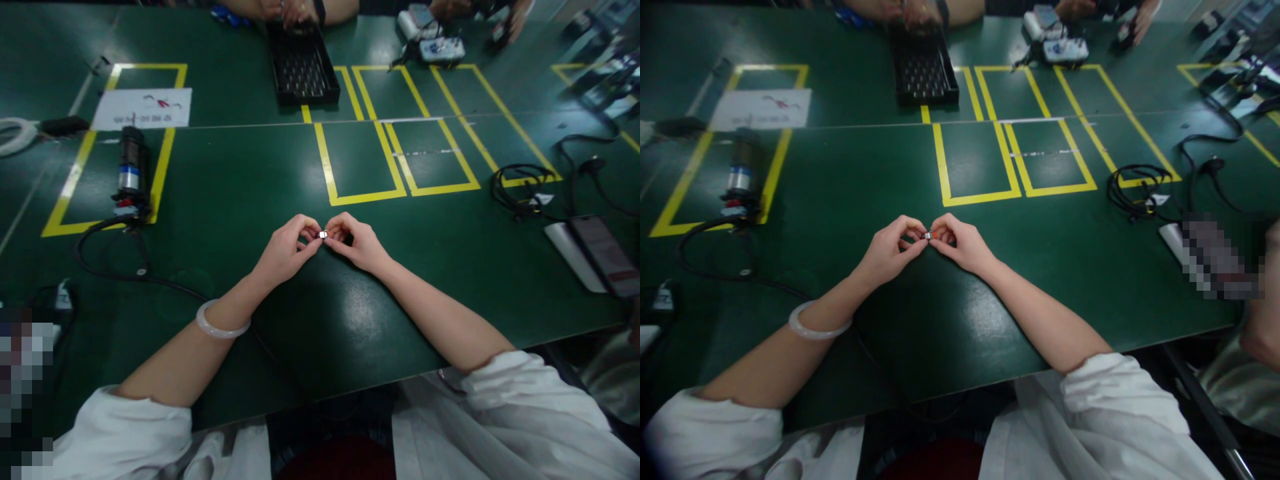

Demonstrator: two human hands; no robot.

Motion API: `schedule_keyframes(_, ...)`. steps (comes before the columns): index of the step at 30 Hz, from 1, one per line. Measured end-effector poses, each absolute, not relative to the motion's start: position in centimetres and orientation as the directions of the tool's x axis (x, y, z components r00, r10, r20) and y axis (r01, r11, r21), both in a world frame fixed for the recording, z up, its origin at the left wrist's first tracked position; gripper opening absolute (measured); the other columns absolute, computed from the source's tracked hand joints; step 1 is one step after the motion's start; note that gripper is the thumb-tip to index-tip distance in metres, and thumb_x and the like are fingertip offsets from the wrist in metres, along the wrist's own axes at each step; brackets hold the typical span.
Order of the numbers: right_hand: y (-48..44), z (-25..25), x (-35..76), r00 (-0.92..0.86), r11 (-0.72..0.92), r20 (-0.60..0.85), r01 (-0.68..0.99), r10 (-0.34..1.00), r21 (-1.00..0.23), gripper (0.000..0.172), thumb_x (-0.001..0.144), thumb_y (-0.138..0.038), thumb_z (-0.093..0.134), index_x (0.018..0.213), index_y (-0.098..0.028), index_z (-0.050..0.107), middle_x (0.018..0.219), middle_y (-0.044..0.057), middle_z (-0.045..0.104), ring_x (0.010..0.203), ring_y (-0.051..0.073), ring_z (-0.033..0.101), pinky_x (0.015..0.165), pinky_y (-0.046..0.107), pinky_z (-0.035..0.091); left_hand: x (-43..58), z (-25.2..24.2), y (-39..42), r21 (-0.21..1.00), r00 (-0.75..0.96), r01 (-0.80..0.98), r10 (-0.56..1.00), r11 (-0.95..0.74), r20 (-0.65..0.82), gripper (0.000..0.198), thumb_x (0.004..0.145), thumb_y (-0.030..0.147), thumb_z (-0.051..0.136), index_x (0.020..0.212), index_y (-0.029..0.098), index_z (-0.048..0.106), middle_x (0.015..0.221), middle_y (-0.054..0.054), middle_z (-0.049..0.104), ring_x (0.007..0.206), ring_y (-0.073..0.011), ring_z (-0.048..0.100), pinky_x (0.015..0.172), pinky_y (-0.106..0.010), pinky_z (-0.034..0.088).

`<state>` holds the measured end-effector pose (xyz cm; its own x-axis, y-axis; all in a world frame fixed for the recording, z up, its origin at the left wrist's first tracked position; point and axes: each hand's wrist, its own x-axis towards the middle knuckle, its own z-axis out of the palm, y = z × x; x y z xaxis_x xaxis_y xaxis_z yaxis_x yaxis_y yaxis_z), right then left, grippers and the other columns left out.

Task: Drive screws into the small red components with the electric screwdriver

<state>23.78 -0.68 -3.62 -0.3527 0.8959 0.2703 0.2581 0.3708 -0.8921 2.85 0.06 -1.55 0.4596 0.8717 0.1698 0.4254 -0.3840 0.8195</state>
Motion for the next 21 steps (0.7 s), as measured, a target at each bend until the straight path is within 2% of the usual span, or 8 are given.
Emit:
schedule_keyframes(4,-0.6,-3.6,23.8,-0.351,0.346,0.249,0.247,0.903,-0.905,0.015,0.091,-0.029,0.066,0.101,-0.021,0.058,0.086,0.000,0.069,0.072,0.013,0.063,0.069,0.028,0.051,2.8,-1.5,0.1,0.805,0.475,0.433,0.862,-0.405,0.178,0.023,0.096,0.036,0.060,0.108,0.017,0.064,0.102,-0.007,0.065,0.088,-0.0163,0.065,0.066,-0.023,0.055)
schedule_keyframes(14,-0.4,-3.9,23.8,-0.346,0.345,0.247,0.258,0.905,-0.902,0.015,0.089,-0.027,0.066,0.100,-0.021,0.058,0.086,0.000,0.069,0.071,0.013,0.062,0.067,0.027,0.050,2.8,-1.6,0.1,0.835,0.459,0.432,0.880,-0.342,0.123,0.025,0.095,0.041,0.060,0.105,0.017,0.062,0.101,-0.007,0.067,0.088,-0.0174,0.065,0.067,-0.024,0.055)
schedule_keyframes(17,-0.4,-3.9,23.8,-0.332,0.335,0.244,0.251,0.911,-0.908,0.015,0.090,-0.029,0.066,0.099,-0.021,0.059,0.085,0.000,0.068,0.071,0.013,0.061,0.067,0.027,0.050,2.6,-1.5,0.4,0.837,0.471,0.445,0.878,-0.319,0.085,0.030,0.096,0.045,0.059,0.109,0.018,0.061,0.102,-0.008,0.067,0.090,-0.0187,0.066,0.068,-0.025,0.055)
schedule_keyframes(21,-0.5,-3.8,23.9,-0.331,0.321,0.230,0.251,0.915,-0.913,0.016,0.089,-0.030,0.067,0.099,-0.020,0.059,0.079,-0.001,0.063,0.068,0.012,0.058,0.066,0.027,0.049,0.6,-0.6,2.3,0.764,0.457,0.548,0.887,-0.342,0.068,0.036,0.098,0.046,0.054,0.120,0.018,0.061,0.109,-0.010,0.069,0.098,-0.0220,0.068,0.080,-0.032,0.057)
